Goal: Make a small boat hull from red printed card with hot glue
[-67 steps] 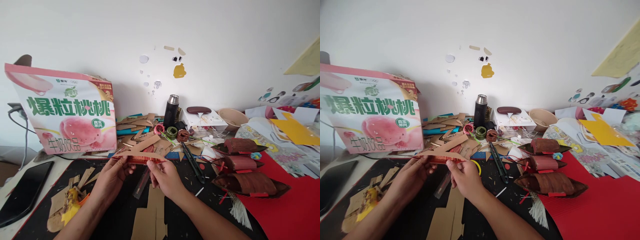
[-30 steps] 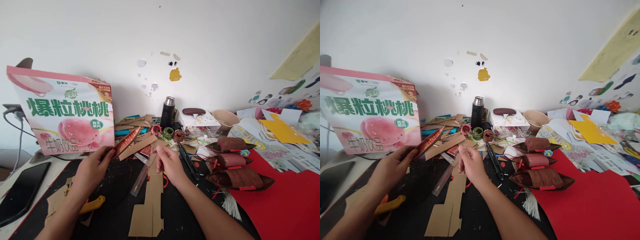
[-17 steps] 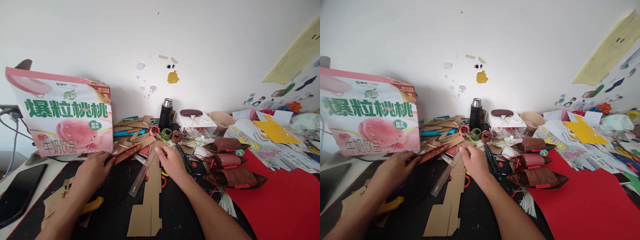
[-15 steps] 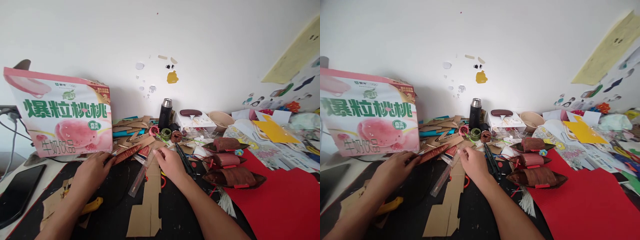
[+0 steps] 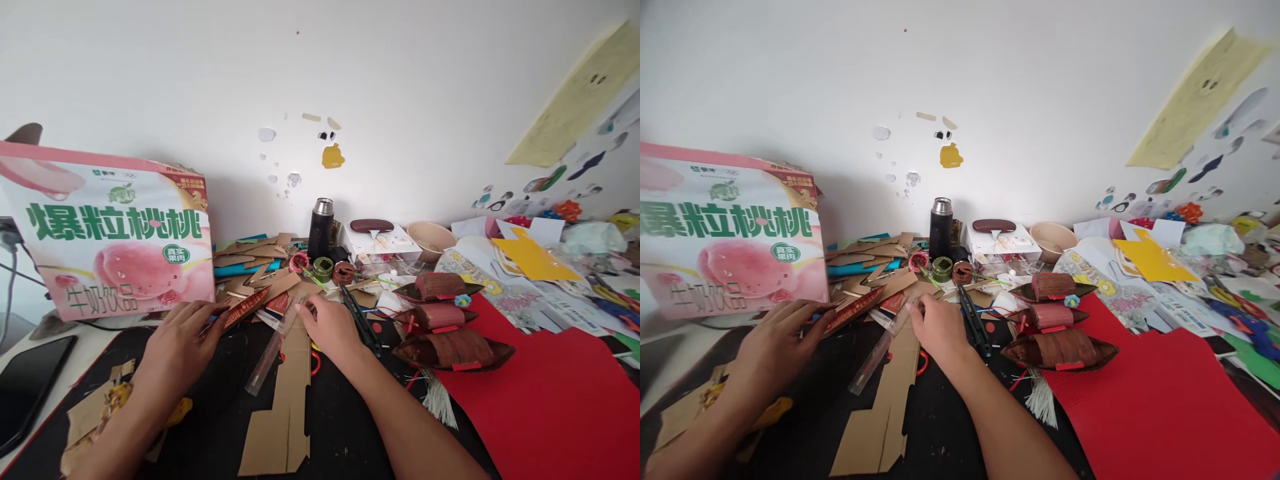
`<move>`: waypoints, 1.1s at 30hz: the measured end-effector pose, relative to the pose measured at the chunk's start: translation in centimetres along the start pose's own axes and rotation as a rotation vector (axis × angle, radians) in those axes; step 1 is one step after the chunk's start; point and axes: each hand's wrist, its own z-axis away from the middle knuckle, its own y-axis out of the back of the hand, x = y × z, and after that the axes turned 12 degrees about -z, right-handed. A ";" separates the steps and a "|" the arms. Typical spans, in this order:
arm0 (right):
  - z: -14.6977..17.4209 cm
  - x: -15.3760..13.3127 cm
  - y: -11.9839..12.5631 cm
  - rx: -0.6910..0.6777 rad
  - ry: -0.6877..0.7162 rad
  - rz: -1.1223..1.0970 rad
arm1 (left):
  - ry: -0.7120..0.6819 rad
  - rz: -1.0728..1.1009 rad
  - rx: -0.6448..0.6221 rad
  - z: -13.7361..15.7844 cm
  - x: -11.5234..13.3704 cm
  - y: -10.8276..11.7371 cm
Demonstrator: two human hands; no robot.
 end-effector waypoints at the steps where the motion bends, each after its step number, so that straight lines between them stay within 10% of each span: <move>1: 0.0 0.0 0.0 0.001 0.001 0.003 | -0.005 0.019 0.000 0.0 0.4 0.1; 12: -0.4 0.5 0.0 -0.005 0.026 -0.115 | -0.148 0.112 -0.384 0.2 5.6 -0.6; 33: 1.0 -1.4 0.1 -0.151 0.115 -0.227 | 0.059 0.387 -0.430 -1.4 8.3 -4.4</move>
